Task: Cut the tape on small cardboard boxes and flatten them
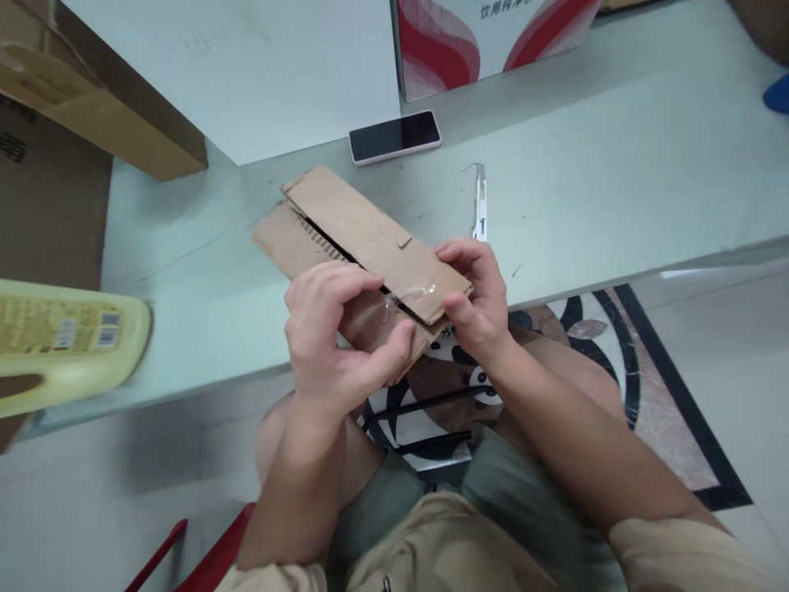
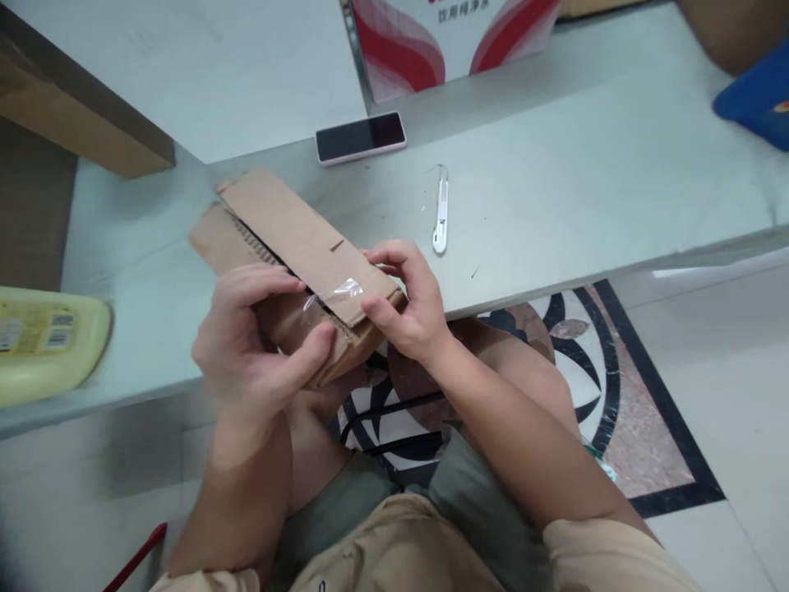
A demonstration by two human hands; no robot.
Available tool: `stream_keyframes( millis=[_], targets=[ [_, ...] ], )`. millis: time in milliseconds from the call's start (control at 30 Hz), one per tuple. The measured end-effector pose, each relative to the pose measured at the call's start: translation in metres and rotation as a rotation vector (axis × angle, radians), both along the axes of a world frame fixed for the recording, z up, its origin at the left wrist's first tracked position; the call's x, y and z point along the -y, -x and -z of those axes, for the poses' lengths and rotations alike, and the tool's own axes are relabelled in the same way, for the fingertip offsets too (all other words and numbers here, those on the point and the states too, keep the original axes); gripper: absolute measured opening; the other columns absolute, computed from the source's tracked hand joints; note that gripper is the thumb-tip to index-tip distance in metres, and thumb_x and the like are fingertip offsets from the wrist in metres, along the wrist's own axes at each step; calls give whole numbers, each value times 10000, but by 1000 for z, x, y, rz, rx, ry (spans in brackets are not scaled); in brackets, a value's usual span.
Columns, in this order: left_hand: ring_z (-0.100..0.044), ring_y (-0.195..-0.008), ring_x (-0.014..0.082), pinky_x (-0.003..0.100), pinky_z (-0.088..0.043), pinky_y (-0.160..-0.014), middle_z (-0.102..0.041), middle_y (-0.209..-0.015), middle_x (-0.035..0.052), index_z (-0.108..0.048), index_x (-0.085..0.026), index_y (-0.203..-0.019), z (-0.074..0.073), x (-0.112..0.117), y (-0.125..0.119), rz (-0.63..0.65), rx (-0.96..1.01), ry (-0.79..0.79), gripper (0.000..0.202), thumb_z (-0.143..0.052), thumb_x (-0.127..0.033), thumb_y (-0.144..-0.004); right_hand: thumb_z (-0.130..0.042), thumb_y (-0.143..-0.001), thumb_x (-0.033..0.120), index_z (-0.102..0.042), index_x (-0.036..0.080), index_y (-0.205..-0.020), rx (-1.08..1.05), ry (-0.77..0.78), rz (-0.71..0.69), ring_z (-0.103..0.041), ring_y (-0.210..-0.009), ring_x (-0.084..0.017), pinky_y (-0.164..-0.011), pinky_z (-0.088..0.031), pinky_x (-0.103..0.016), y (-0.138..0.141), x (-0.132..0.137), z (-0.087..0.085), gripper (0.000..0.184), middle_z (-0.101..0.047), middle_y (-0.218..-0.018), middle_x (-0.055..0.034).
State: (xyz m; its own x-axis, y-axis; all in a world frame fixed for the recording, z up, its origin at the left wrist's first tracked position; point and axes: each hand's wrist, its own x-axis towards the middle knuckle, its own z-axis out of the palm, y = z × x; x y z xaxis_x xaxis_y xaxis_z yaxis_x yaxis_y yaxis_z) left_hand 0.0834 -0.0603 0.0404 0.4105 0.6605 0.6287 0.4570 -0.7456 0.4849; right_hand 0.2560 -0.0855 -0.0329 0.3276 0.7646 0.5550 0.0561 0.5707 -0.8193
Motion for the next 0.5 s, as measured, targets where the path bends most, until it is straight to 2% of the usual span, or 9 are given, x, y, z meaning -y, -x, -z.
stream_keyframes(
  millis=[100, 233, 333, 500],
  targets=[
    [-710, -965, 244, 514, -567, -901, -721, -959, 3, -617, -297, -1075, -3, 2, -2, -44, -25, 54, 330, -782, -325, -790, -632, -910, 674, -573, 289, -1132, 13, 48, 16, -675, -1048, -219, -895, -588, -388, 0, 0, 0, 449, -640, -1074, -35],
    [-729, -959, 258, 548, -566, -881, -730, -905, 0, -620, -351, -1018, -4, 6, -3, -78, -49, 74, 169, -684, -282, -877, -638, -908, 674, -574, 290, -1126, 0, 41, 16, -679, -1046, -224, -895, -588, -393, 0, 0, 0, 446, -639, -1062, -35],
    [-731, -916, 248, 533, -562, -840, -724, -857, -16, -629, -360, -1035, -2, 5, -2, -31, 10, 46, 205, -670, -225, -886, -641, -922, 641, -581, 292, -1132, 0, 16, 10, -676, -1041, -219, -892, -589, -391, 0, 1, 0, 412, -641, -1070, -38],
    [-711, -872, 225, 481, -536, -814, -710, -820, -31, -642, -332, -1063, 2, 3, 0, 33, 82, 34, 264, -707, -165, -870, -626, -887, 723, -571, 288, -1117, 10, 81, 16, -673, -1037, -232, -894, -595, -414, 0, 1, -2, 496, -639, -1068, -44]
  ],
)
